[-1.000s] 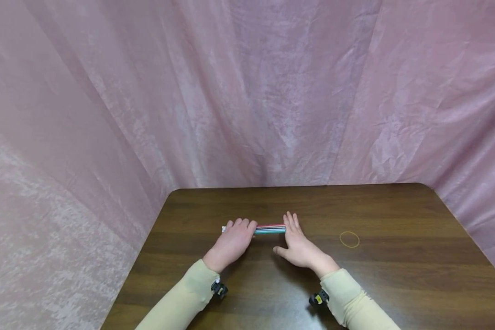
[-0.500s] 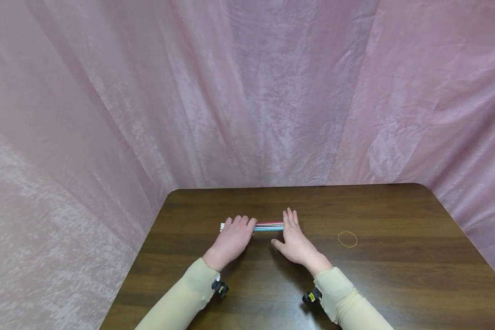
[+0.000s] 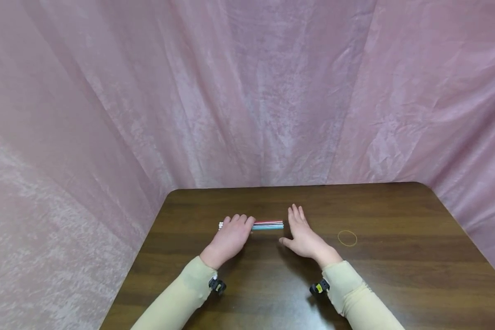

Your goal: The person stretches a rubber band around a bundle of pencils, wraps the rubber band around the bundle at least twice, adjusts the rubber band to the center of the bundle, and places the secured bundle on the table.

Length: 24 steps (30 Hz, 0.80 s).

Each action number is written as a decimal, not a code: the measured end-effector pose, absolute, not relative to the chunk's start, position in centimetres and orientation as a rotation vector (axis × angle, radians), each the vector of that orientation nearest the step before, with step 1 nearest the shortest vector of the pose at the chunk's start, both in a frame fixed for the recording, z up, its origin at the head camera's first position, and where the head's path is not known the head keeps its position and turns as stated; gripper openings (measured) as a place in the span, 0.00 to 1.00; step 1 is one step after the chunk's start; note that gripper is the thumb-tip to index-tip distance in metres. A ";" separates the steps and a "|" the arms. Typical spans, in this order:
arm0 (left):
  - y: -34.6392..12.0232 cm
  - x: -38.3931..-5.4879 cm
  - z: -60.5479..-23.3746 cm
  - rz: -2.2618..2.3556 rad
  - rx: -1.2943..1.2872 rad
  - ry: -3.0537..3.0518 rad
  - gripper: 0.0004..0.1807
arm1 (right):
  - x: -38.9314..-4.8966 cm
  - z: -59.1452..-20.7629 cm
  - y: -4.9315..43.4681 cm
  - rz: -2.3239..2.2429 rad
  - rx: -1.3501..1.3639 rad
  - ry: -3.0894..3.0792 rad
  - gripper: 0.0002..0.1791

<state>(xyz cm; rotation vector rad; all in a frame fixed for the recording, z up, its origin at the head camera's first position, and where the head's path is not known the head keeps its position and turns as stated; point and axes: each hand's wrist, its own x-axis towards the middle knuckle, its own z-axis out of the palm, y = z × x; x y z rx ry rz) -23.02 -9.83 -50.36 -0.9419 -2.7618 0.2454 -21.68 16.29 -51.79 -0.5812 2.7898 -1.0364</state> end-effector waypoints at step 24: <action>-8.0 -22.7 -51.7 0.354 -0.930 -2.769 0.06 | -20.7 -52.6 15.7 -0.400 -0.831 3.074 0.42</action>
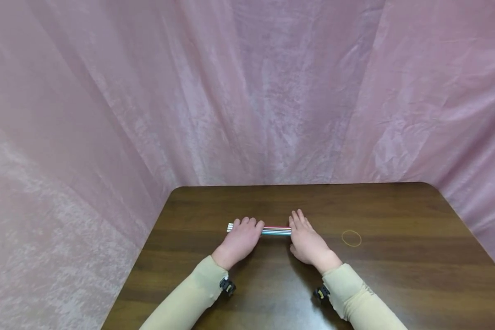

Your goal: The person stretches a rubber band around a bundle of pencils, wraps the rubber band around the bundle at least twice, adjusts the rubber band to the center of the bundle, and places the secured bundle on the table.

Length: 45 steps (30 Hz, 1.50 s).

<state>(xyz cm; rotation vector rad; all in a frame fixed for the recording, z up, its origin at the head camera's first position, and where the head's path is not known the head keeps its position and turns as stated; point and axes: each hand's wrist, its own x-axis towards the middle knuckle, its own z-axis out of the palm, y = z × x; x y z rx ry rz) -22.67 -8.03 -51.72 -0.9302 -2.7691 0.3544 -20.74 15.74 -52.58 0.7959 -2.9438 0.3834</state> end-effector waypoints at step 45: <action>-11.5 -23.1 -52.5 -0.055 -1.031 -2.906 0.12 | -19.8 -52.3 26.2 0.609 0.466 -2.882 0.12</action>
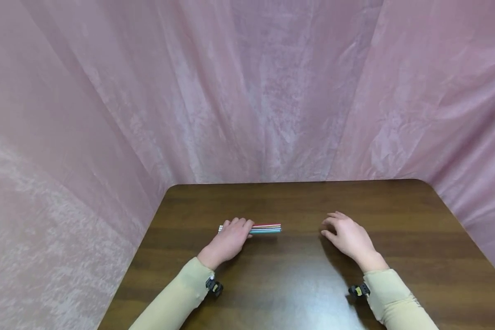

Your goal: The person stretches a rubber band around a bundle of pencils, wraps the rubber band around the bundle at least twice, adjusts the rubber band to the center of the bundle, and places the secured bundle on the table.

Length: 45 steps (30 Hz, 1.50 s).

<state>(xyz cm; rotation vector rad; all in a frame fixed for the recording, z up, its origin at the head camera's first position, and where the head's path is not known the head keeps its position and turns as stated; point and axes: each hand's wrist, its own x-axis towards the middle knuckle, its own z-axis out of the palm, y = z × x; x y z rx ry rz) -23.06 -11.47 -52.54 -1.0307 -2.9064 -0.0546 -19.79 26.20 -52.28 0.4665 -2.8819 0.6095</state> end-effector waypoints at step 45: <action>-11.1 -22.3 -52.8 0.020 -1.121 -2.864 0.10 | -18.5 -53.8 31.8 0.377 0.646 -2.887 0.15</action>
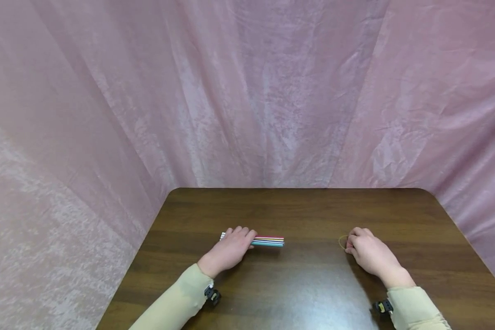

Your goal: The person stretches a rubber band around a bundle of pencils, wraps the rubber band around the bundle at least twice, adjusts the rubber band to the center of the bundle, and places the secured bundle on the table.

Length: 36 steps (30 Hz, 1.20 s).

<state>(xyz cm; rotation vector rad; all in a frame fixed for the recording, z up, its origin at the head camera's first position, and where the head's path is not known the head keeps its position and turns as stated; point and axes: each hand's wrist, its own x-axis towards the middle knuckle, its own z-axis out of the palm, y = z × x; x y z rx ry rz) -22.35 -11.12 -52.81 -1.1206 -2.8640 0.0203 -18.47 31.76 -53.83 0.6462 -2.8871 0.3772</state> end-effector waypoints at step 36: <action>-10.2 -20.9 -51.8 -0.205 -0.970 -2.821 0.13 | -18.3 -50.5 24.9 1.073 0.239 -2.769 0.07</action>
